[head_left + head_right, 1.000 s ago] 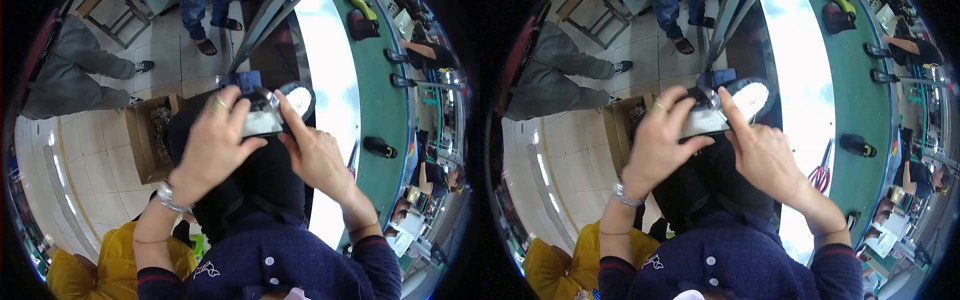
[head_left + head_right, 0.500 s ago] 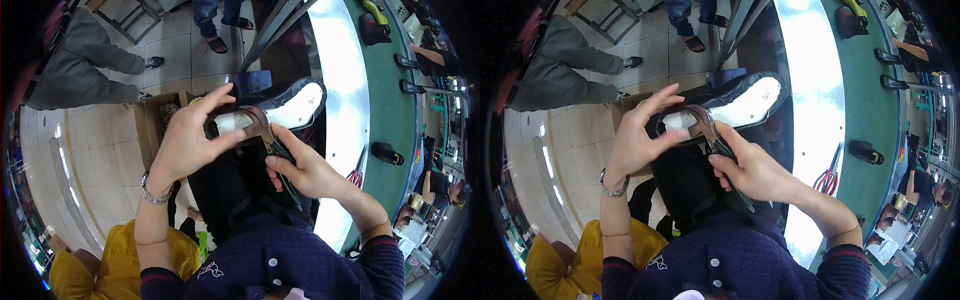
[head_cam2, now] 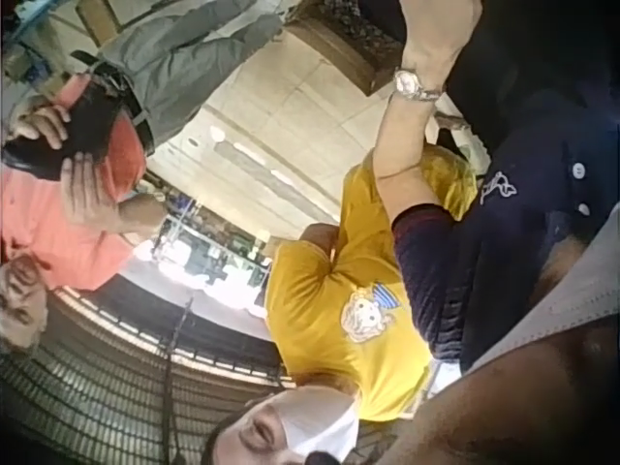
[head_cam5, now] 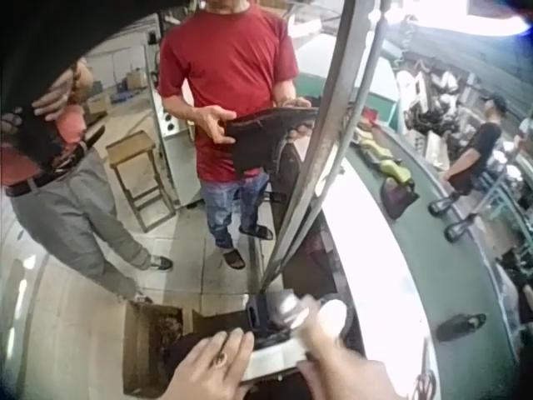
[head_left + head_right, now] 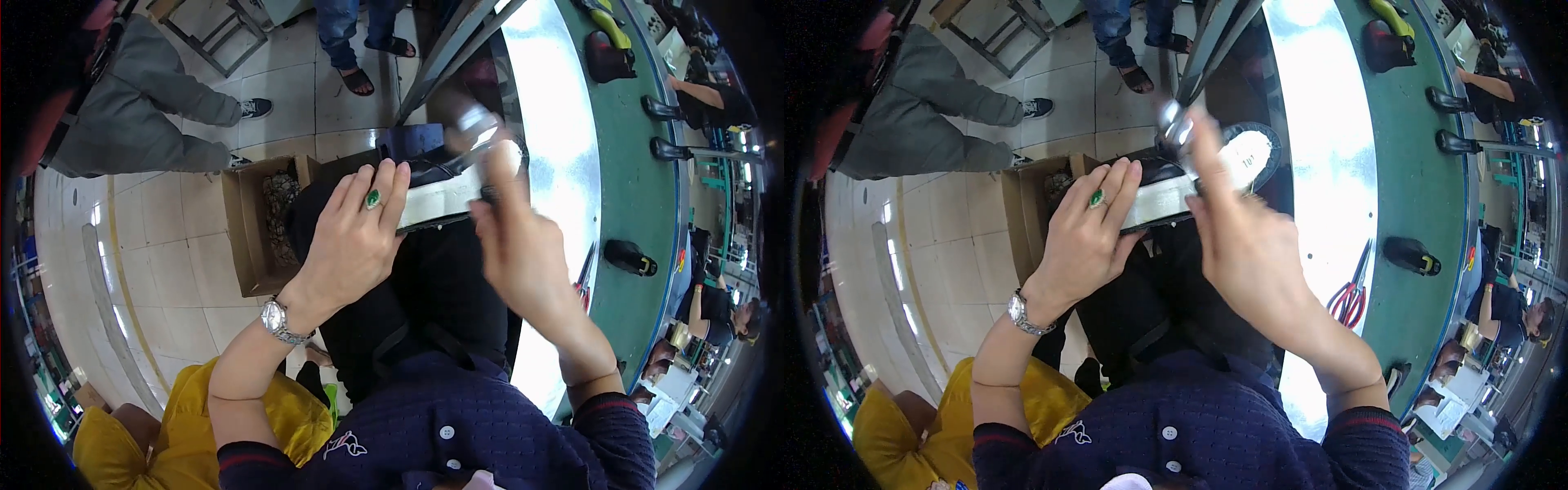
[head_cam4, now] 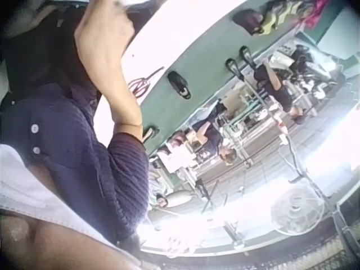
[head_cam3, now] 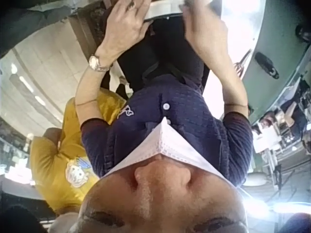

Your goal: Assembling and inspecting leather boots on a manufacturing line.

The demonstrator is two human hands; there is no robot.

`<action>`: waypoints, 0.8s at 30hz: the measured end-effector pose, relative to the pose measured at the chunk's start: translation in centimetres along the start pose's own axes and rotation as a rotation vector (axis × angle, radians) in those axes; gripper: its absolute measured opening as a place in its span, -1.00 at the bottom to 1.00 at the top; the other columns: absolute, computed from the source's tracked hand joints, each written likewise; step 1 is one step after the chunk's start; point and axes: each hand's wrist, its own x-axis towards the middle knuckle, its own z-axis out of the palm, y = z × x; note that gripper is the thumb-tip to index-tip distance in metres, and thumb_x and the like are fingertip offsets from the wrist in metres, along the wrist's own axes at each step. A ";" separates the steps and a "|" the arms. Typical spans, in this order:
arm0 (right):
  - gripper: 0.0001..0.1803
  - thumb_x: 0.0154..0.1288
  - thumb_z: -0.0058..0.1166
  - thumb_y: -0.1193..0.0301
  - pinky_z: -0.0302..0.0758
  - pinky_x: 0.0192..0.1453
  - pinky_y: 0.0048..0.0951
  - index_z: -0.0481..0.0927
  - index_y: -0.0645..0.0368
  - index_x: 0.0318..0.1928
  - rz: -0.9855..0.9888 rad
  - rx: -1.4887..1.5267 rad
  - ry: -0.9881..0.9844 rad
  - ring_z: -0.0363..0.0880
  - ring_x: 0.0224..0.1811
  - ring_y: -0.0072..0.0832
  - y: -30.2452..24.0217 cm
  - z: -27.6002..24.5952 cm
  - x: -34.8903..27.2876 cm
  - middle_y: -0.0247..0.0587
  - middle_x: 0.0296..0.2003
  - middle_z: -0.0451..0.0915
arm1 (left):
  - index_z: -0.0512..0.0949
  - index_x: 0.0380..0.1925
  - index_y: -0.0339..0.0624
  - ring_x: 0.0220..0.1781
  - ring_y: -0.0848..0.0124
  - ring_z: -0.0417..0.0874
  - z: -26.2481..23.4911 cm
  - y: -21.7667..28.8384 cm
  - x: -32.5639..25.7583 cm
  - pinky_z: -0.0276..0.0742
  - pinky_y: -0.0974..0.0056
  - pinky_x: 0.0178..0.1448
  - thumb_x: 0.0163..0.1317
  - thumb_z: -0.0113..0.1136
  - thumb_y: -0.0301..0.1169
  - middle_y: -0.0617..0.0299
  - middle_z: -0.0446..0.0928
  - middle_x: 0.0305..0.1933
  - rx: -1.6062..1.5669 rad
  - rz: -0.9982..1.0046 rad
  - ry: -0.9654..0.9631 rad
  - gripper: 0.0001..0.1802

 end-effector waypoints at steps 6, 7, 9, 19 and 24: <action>-0.20 0.34 0.02 0.45 0.44 -0.59 -0.21 -0.03 0.05 0.51 -0.225 -0.140 -0.103 0.55 -0.71 -0.16 0.3 -0.9 0.5 -0.07 -0.72 0.52 | 0.38 0.23 -0.41 0.24 -0.02 0.43 0.3 0.3 -0.6 0.36 0.02 0.35 -0.06 0.37 -0.42 -0.12 0.39 0.29 0.234 0.072 -0.012 -0.22; -0.19 0.32 0.02 0.46 0.46 -0.60 -0.22 -0.03 0.05 0.51 -0.203 -0.081 0.003 0.56 -0.71 -0.16 0.0 -0.3 0.1 -0.06 -0.72 0.53 | 0.39 0.21 -0.43 0.24 -0.04 0.43 0.4 0.4 -0.8 0.34 0.00 0.37 -0.05 0.36 -0.42 -0.14 0.39 0.29 0.216 0.073 0.010 -0.25; -0.19 0.32 0.02 0.47 0.47 -0.59 -0.22 -0.03 0.06 0.51 -0.167 -0.153 -0.057 0.57 -0.70 -0.16 0.8 1.9 -0.4 -0.06 -0.71 0.53 | 0.41 0.17 -0.50 0.22 -0.07 0.44 0.8 0.4 -0.7 0.33 -0.01 0.37 0.04 0.25 -0.43 -0.20 0.39 0.25 0.266 0.108 0.012 -0.35; -0.21 0.29 0.04 0.46 0.50 -0.56 -0.14 0.02 0.11 0.48 -0.152 -0.199 -0.115 0.60 -0.66 -0.09 -0.1 2.9 -0.4 0.06 -0.68 0.55 | 0.36 0.22 -0.38 0.37 0.02 0.36 1.1 -0.3 -1.1 0.32 0.04 0.41 -0.09 0.44 -0.47 -0.09 0.38 0.31 0.069 0.065 0.100 -0.21; -0.19 0.29 0.03 0.46 0.50 -0.57 -0.12 -0.03 0.11 0.49 -0.207 -0.213 -0.243 0.59 -0.65 -0.04 -0.3 0.8 0.7 0.11 -0.66 0.55 | 0.39 0.21 -0.29 0.33 0.03 0.42 -1.0 1.0 -1.0 0.38 0.11 0.36 -0.14 0.50 -0.46 -0.07 0.42 0.28 -0.007 -0.181 0.111 -0.19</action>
